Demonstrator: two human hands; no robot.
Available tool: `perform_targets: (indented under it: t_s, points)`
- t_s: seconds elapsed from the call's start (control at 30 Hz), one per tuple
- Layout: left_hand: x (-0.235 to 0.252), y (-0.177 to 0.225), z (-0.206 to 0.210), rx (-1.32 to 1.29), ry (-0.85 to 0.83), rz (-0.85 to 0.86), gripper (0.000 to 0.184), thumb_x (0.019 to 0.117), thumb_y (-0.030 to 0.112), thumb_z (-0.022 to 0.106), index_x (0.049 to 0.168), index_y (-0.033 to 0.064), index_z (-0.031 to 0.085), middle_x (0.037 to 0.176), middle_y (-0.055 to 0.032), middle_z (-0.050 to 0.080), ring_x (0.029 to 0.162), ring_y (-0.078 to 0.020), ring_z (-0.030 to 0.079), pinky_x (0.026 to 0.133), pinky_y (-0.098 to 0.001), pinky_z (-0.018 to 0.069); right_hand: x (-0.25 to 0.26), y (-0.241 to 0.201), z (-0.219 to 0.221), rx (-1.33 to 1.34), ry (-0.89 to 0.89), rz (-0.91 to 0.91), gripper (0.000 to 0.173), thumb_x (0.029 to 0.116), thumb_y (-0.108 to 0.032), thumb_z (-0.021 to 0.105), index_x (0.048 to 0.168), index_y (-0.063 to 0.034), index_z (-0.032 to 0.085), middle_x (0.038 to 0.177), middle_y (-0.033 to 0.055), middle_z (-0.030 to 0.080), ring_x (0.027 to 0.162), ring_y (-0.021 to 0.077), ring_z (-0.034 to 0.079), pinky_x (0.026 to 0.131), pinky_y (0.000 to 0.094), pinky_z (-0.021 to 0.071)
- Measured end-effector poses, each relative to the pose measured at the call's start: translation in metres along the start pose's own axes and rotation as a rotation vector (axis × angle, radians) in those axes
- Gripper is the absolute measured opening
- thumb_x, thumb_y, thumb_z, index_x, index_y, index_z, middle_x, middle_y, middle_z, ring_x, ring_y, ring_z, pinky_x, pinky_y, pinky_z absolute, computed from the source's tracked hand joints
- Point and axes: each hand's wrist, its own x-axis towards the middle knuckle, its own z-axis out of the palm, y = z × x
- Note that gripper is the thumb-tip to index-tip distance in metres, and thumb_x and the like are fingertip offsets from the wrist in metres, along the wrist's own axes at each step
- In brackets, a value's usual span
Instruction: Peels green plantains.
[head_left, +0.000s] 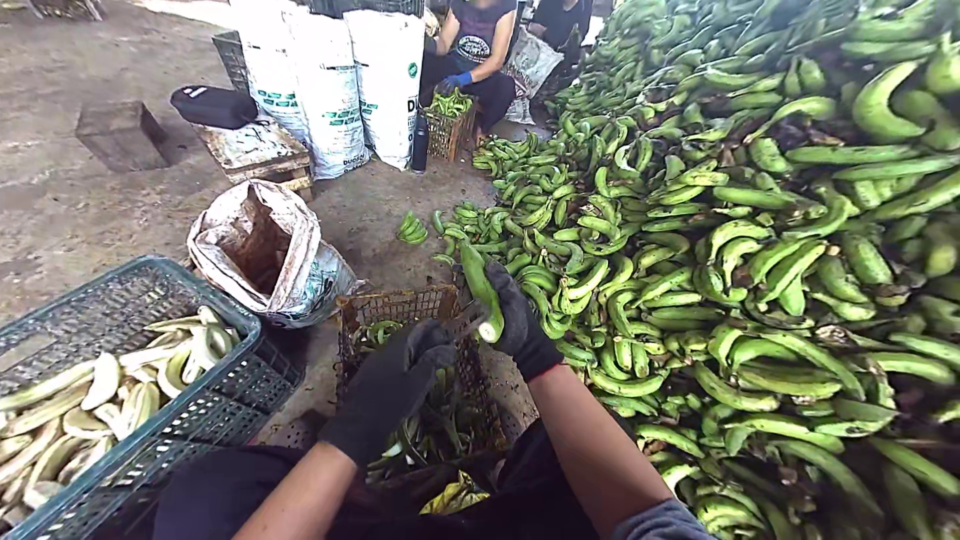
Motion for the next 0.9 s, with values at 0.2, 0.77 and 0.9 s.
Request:
perform_targets:
  t_s: [0.2, 0.77, 0.9]
  points:
    - [0.017, -0.004, 0.001, 0.259, -0.039, 0.044, 0.059, 0.1012, 0.058, 0.051, 0.147, 0.021, 0.055, 0.123, -0.0116, 0.068, 0.113, -0.0278, 0.065, 0.099, -0.0539, 0.0508, 0.0, 0.028, 0.011, -0.012, 0.04, 0.03, 0.054, 0.1089, -0.051, 0.024, 0.136, -0.0177, 0.057, 0.087, 0.0023, 0.066, 0.072, 0.011, 0.063, 0.065, 0.0295, 0.0569]
    - [0.065, -0.032, 0.004, 0.402, 0.434, -0.029, 0.053, 0.0992, 0.042, 0.063, 0.148, 0.022, 0.055, 0.122, -0.023, 0.063, 0.104, -0.0454, 0.064, 0.081, -0.0657, 0.0512, -0.019, 0.045, 0.02, 0.194, -0.027, 0.222, 0.058, 0.1089, -0.054, 0.021, 0.109, -0.0099, 0.059, 0.072, 0.0072, 0.064, 0.055, 0.0134, 0.063, 0.049, 0.0249, 0.0549]
    - [0.072, -0.053, -0.044, 0.012, 0.47, -0.135, 0.045, 0.1057, 0.05, 0.047, 0.137, 0.0187, 0.054, 0.103, -0.0139, 0.066, 0.088, -0.0315, 0.066, 0.076, -0.0597, 0.0545, -0.032, 0.048, 0.018, 0.026, -0.084, 0.172, 0.05, 0.1073, -0.048, 0.03, 0.124, -0.0099, 0.059, 0.079, 0.0044, 0.066, 0.061, 0.0103, 0.062, 0.054, 0.0244, 0.0554]
